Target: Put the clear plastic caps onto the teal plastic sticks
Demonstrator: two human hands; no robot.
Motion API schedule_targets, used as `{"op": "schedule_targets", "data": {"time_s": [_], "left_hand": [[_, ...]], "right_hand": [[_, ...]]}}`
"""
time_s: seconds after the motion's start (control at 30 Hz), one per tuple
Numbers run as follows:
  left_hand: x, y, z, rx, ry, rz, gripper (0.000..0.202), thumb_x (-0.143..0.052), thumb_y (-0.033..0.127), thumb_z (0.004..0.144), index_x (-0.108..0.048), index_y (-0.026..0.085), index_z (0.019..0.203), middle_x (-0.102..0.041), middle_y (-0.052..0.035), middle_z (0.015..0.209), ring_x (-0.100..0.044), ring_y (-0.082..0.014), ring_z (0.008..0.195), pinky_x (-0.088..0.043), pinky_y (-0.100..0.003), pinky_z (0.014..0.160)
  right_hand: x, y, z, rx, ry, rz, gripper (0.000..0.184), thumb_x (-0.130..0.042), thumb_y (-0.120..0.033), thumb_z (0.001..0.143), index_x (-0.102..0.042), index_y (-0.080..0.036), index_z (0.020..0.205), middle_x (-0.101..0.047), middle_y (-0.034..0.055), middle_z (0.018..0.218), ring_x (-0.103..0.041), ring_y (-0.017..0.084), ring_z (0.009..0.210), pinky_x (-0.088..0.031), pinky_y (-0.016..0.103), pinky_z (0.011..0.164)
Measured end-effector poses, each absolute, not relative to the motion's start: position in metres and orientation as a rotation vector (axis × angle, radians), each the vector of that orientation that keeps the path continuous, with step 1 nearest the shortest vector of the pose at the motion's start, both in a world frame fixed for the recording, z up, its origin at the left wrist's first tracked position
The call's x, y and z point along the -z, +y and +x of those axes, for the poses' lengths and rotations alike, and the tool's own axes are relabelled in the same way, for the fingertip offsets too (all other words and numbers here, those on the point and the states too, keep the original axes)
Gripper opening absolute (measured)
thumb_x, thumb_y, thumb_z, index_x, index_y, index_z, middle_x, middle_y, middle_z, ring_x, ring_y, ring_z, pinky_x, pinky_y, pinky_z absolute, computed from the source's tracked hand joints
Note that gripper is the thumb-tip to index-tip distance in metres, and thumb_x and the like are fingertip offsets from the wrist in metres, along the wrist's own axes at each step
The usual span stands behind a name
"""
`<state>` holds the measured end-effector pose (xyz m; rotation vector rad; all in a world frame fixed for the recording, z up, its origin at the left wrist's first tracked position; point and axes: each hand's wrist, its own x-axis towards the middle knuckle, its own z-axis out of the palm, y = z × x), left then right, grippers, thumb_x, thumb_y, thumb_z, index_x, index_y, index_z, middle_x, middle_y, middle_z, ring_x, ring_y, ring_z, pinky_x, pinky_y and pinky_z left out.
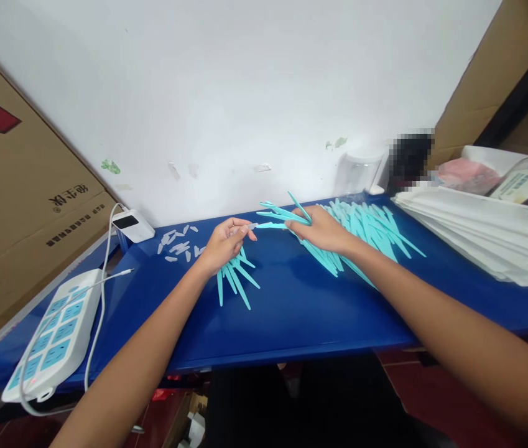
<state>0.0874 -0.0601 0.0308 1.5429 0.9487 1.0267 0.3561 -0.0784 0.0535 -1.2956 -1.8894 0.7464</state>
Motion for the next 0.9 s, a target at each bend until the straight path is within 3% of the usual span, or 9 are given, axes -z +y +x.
{"op": "schedule_targets", "data": {"time_s": [0.2,0.43,0.67,0.9], "left_hand": [[-0.032,-0.061,0.086,-1.039,0.970,1.493,0.035,-0.074,0.041,0.091,-0.062,0.014,0.110,-0.073,-0.0067,0.093,-0.035,-0.0014,0.040,-0.024,-0.020,0.040],[-0.037,-0.070,0.095,-0.954,0.925,1.495,0.037,-0.073,0.044,0.092,-0.062,0.015,0.110,-0.072,-0.0066,0.092,-0.034,-0.0018,0.041,-0.023,-0.020,0.039],[-0.034,-0.078,0.101,-0.961,0.862,1.493,0.037,-0.073,0.045,0.093,-0.061,0.014,0.108,-0.074,-0.0088,0.093,-0.032,-0.0013,0.041,-0.022,-0.020,0.039],[-0.035,-0.081,0.103,-0.990,0.860,1.494,0.035,-0.072,0.045,0.093,-0.061,0.014,0.107,-0.075,-0.0079,0.091,-0.033,-0.0017,0.041,-0.022,-0.021,0.040]], "right_hand": [[-0.053,-0.076,0.359,-0.725,-1.853,-1.257,0.029,-0.061,-0.040,0.090,-0.056,-0.020,0.070,-0.061,-0.0022,0.061,-0.053,0.013,0.053,-0.040,0.027,0.057],[-0.052,-0.078,0.355,-0.755,-1.888,-1.272,0.024,-0.062,-0.038,0.090,-0.064,-0.020,0.076,-0.064,-0.0016,0.061,-0.058,0.015,0.056,-0.040,0.027,0.057],[-0.054,-0.085,0.352,-0.810,-1.992,-1.099,0.030,-0.060,-0.041,0.094,-0.060,-0.020,0.072,-0.063,-0.0014,0.062,-0.050,0.013,0.052,-0.037,0.027,0.056],[-0.054,-0.085,0.353,-0.839,-2.028,-1.001,0.037,-0.059,-0.047,0.096,-0.063,-0.019,0.071,-0.066,0.0008,0.067,-0.052,0.015,0.059,-0.039,0.028,0.063]]}}
